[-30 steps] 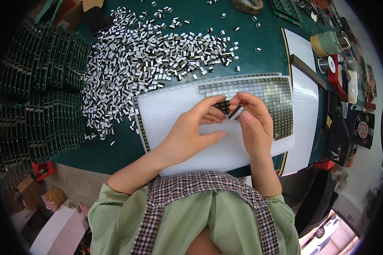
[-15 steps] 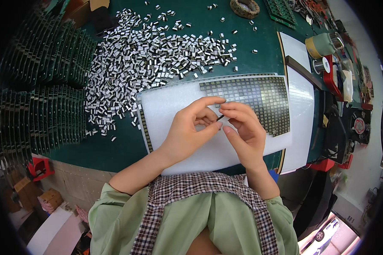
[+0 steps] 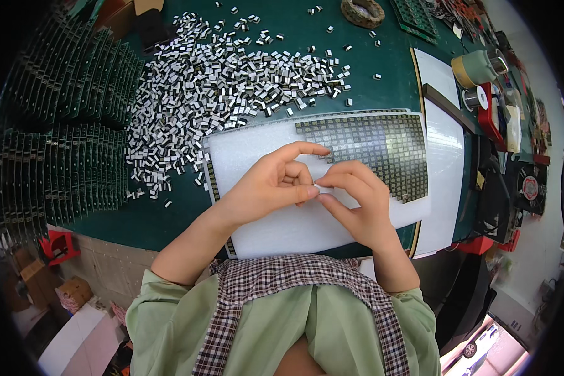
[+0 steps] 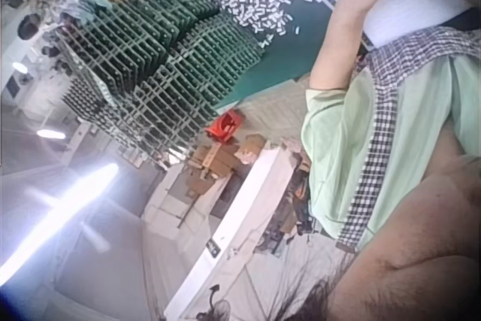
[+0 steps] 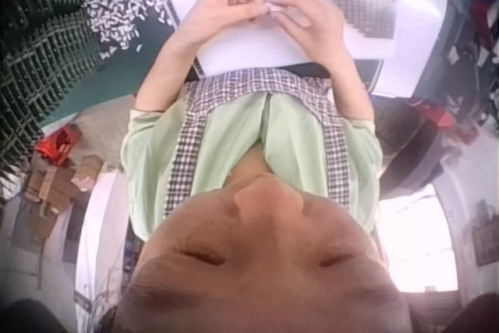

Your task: The recorder is picking up small rectangular electronic components and placing them into a grid-like tray on a green workbench.

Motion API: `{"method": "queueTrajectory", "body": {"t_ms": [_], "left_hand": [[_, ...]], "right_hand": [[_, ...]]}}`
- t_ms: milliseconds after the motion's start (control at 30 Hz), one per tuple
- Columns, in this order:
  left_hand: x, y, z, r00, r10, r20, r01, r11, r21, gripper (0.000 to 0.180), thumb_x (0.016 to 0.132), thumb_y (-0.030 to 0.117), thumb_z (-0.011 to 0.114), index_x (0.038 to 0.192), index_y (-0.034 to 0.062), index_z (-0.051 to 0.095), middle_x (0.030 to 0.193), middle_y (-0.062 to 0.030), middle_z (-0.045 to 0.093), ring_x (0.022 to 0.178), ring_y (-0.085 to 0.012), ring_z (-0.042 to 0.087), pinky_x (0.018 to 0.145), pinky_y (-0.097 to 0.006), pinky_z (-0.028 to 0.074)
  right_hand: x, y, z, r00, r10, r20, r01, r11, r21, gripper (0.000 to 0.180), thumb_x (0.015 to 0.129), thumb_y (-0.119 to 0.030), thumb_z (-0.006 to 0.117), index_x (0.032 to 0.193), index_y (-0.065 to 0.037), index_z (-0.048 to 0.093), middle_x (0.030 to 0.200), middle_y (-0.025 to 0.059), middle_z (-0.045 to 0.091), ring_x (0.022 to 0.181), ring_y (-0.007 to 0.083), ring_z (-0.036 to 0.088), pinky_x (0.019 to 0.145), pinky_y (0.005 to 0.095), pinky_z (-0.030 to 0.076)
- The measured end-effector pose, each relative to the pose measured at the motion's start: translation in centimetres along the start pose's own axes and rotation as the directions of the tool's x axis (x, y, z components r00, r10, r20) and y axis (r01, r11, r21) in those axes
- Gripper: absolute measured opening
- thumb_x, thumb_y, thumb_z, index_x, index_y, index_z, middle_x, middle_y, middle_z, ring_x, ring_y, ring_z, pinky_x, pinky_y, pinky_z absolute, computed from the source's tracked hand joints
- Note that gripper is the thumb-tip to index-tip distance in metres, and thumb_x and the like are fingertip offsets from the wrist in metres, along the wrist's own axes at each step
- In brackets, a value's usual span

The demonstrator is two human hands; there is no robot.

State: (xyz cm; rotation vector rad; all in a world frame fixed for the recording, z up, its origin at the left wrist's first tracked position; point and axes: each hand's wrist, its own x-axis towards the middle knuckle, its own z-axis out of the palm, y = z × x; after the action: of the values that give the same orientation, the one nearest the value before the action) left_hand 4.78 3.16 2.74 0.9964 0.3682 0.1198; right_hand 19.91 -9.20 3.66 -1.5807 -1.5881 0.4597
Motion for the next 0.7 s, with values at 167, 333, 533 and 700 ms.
{"method": "queueTrajectory", "body": {"t_ms": [167, 333, 533, 700], "left_hand": [[0.3, 1.0, -0.4, 0.996, -0.080, -0.044, 0.086, 0.987, 0.139, 0.049, 0.082, 0.004, 0.061, 0.128, 0.0011, 0.043, 0.074, -0.0016, 0.056, 0.067, -0.0072, 0.052, 0.063, -0.022, 0.041], [2.9, 0.5, -2.1, 0.829, 0.547, -0.116, -0.064, 0.299, 0.952, 0.036, 0.075, 0.003, 0.065, 0.110, 0.0002, 0.057, 0.085, -0.0096, 0.054, 0.077, -0.0170, 0.055, 0.066, -0.025, 0.045], [4.1, -1.3, -2.0, 0.896, 0.421, 0.141, 0.005, -0.327, 0.945, 0.033, 0.068, 0.000, 0.060, 0.101, -0.0055, 0.058, 0.094, -0.0108, 0.053, 0.090, -0.0230, 0.053, 0.069, -0.030, 0.048], [4.0, -1.8, -2.0, 0.839, 0.491, 0.234, -0.024, -0.395, 0.918, 0.031, 0.068, 0.000, 0.060, 0.098, -0.0068, 0.059, 0.090, -0.0123, 0.053, 0.084, -0.0246, 0.055, 0.069, -0.029, 0.049]], "right_hand": [[0.2, 1.1, -0.2, 0.994, 0.100, 0.054, -0.107, 0.981, 0.162, 0.024, 0.069, -0.002, 0.071, 0.091, -0.003, 0.063, 0.087, 0.0082, 0.060, 0.077, 0.0206, 0.060, 0.064, 0.0283, 0.049], [0.0, 2.8, 0.1, 0.906, 0.423, 0.003, -0.350, 0.745, 0.568, 0.020, 0.074, 0.000, 0.069, 0.092, 0.001, 0.063, 0.092, 0.0057, 0.058, 0.086, 0.0143, 0.058, 0.073, 0.0252, 0.049], [0.0, 3.1, 0.1, 0.903, 0.429, 0.005, -0.333, 0.695, 0.637, 0.019, 0.075, 0.002, 0.067, 0.093, 0.002, 0.063, 0.094, 0.0064, 0.057, 0.087, 0.0133, 0.057, 0.075, 0.0253, 0.049], [-0.2, 3.2, 0.1, 0.899, 0.438, -0.004, -0.331, 0.686, 0.648, 0.020, 0.074, 0.003, 0.067, 0.093, 0.003, 0.063, 0.094, 0.0067, 0.057, 0.088, 0.0134, 0.057, 0.075, 0.0250, 0.050]]}}
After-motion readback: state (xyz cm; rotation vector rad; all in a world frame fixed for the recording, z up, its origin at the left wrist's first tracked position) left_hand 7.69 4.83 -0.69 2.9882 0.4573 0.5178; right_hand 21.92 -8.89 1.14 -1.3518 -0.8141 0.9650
